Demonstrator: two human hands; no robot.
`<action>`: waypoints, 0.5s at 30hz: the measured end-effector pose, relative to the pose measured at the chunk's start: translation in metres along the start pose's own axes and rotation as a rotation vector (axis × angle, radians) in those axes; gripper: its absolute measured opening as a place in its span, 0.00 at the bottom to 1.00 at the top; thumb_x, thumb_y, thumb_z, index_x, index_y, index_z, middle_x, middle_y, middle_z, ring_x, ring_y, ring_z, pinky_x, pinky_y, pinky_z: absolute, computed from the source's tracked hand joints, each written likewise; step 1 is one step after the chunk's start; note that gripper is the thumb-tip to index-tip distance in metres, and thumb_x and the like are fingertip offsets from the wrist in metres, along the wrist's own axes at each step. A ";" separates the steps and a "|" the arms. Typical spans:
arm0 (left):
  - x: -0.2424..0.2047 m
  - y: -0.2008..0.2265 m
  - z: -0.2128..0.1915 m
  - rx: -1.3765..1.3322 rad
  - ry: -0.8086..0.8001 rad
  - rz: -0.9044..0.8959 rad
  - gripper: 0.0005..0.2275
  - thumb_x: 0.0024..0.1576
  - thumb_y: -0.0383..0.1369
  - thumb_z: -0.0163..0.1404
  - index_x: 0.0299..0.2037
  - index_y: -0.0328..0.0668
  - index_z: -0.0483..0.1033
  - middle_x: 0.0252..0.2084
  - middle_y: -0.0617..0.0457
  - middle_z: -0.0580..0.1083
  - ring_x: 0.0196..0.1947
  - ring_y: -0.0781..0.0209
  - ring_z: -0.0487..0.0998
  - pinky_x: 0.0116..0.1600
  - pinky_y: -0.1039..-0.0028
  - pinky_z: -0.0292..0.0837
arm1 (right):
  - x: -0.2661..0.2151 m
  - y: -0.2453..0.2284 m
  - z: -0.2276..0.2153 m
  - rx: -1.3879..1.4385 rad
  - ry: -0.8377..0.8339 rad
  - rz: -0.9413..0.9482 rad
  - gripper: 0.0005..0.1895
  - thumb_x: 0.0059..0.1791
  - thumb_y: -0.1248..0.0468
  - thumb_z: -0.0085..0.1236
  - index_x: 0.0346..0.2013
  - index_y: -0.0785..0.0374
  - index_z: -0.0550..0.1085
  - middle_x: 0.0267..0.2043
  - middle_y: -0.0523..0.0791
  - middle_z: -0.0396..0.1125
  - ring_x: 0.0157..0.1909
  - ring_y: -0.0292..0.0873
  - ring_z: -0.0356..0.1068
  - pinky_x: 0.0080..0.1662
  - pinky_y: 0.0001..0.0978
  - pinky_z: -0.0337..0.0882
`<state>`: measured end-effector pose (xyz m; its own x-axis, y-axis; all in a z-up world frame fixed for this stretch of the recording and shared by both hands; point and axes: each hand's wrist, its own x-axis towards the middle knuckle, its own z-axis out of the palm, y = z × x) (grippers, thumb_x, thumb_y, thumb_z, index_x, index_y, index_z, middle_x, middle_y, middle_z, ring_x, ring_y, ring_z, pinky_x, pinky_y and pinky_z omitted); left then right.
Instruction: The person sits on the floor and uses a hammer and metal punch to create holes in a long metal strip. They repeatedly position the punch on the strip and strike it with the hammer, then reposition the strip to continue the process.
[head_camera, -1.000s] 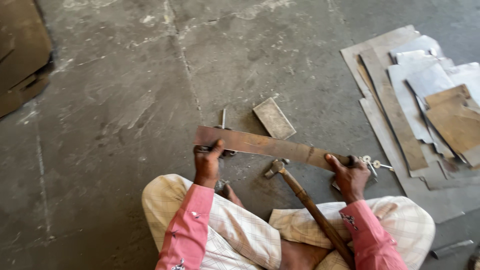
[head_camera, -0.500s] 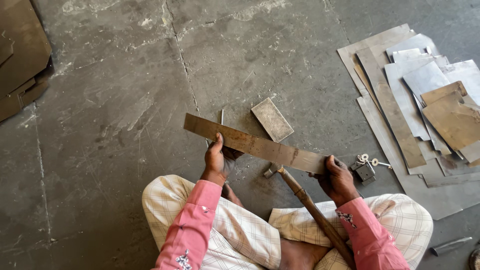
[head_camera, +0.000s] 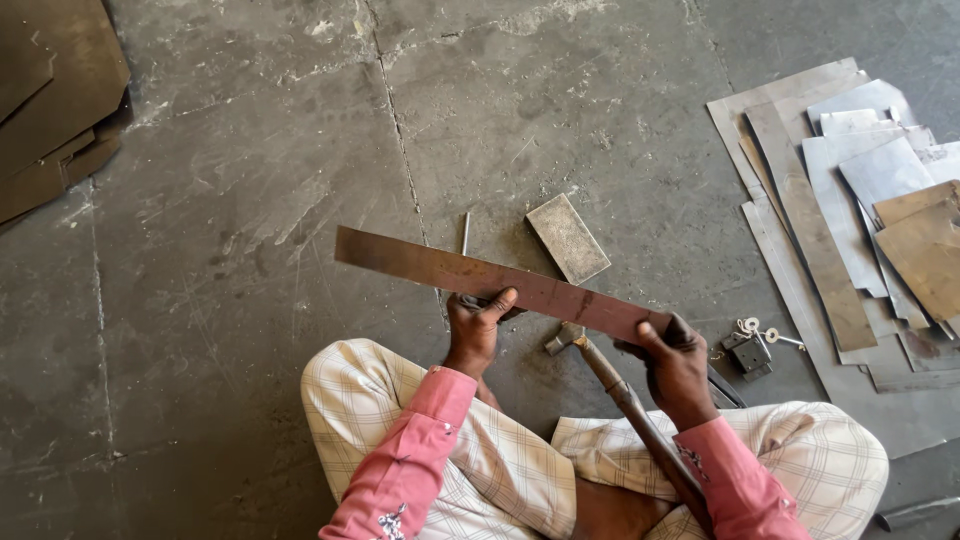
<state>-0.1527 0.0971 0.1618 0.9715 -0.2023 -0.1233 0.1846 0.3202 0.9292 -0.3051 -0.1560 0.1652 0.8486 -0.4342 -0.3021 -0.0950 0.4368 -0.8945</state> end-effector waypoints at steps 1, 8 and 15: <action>-0.002 0.001 0.004 -0.066 -0.022 -0.014 0.04 0.56 0.25 0.61 0.39 0.34 0.82 0.36 0.55 0.81 0.36 0.63 0.80 0.45 0.73 0.76 | -0.002 -0.003 0.004 0.091 -0.001 0.036 0.12 0.56 0.66 0.54 0.50 0.74 0.71 0.51 0.56 0.69 0.51 0.55 0.73 0.54 0.52 0.77; -0.021 -0.023 0.033 -0.291 -0.048 -0.246 0.10 0.53 0.23 0.62 0.45 0.37 0.81 0.42 0.55 0.80 0.42 0.65 0.79 0.50 0.75 0.75 | -0.017 -0.015 0.052 0.482 0.047 0.359 0.28 0.55 0.51 0.44 0.58 0.73 0.64 0.59 0.59 0.66 0.59 0.59 0.70 0.61 0.53 0.69; -0.022 -0.051 0.019 -0.281 0.013 -0.168 0.10 0.54 0.20 0.62 0.44 0.27 0.80 0.41 0.48 0.81 0.39 0.59 0.80 0.48 0.71 0.77 | -0.021 0.002 0.059 0.577 0.160 0.441 0.28 0.56 0.50 0.43 0.60 0.72 0.62 0.61 0.56 0.63 0.62 0.57 0.66 0.64 0.56 0.66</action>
<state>-0.1860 0.0674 0.1234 0.9254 -0.2626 -0.2734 0.3749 0.5265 0.7630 -0.2926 -0.0995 0.1895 0.7045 -0.2135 -0.6768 -0.0829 0.9224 -0.3773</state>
